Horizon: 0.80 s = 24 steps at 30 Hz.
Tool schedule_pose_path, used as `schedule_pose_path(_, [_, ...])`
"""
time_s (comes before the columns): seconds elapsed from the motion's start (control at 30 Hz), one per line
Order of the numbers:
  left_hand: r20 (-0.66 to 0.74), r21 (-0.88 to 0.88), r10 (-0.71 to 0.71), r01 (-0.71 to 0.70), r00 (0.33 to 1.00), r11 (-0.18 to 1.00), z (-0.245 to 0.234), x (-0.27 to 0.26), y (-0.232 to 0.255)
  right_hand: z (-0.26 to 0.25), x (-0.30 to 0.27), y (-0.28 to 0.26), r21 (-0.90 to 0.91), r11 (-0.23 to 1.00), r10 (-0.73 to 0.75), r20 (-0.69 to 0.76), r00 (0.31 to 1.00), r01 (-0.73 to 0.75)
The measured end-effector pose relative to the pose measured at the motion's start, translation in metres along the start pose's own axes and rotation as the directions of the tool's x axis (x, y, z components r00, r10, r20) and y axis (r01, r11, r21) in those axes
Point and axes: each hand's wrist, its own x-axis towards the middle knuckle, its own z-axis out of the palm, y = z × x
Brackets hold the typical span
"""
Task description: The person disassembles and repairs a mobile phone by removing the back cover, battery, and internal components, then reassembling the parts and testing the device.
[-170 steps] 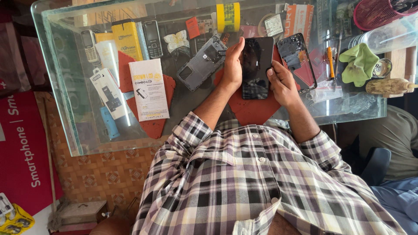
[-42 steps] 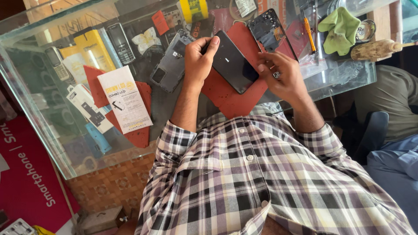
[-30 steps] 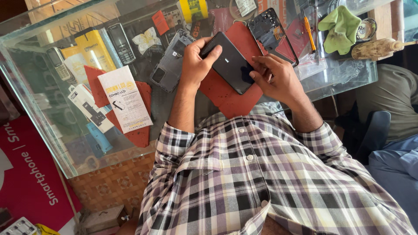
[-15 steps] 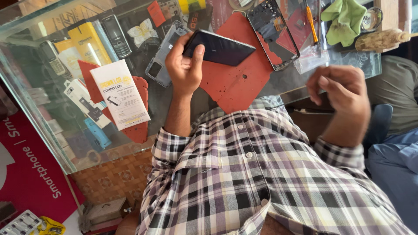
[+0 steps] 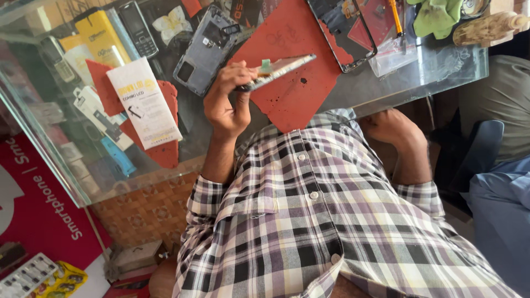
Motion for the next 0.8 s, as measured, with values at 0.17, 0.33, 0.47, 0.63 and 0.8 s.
schedule_pose_path(0.17, [-0.140,-0.124,-0.212,0.196,0.967,0.973,0.005,-0.029,-0.011,-0.065,-0.004,-0.069,-0.030,0.999,0.043,0.163,0.986,-0.039])
schedule_pose_path(0.33, [-0.228,-0.241,-0.323,0.268,0.918,0.933,0.007,-0.039,-0.031,-0.059,0.034,-0.132,0.055,0.998,0.010,-0.245,0.969,0.004])
schedule_pose_path(0.47, [-0.244,-0.277,-0.350,0.281,0.904,0.919,0.012,-0.039,-0.025,-0.040,0.058,-0.147,0.165,0.979,-0.088,-0.202,0.975,0.122])
schedule_pose_path(0.63, [-0.286,-0.331,-0.371,0.272,0.884,0.904,0.012,-0.037,-0.016,-0.026,0.067,-0.144,0.292,0.956,-0.043,0.036,0.998,0.030])
schedule_pose_path(0.8, [-0.308,-0.324,-0.253,0.149,0.917,0.934,0.003,-0.036,-0.022,-0.005,0.068,-0.178,0.741,0.666,-0.141,0.238,0.961,-0.086])
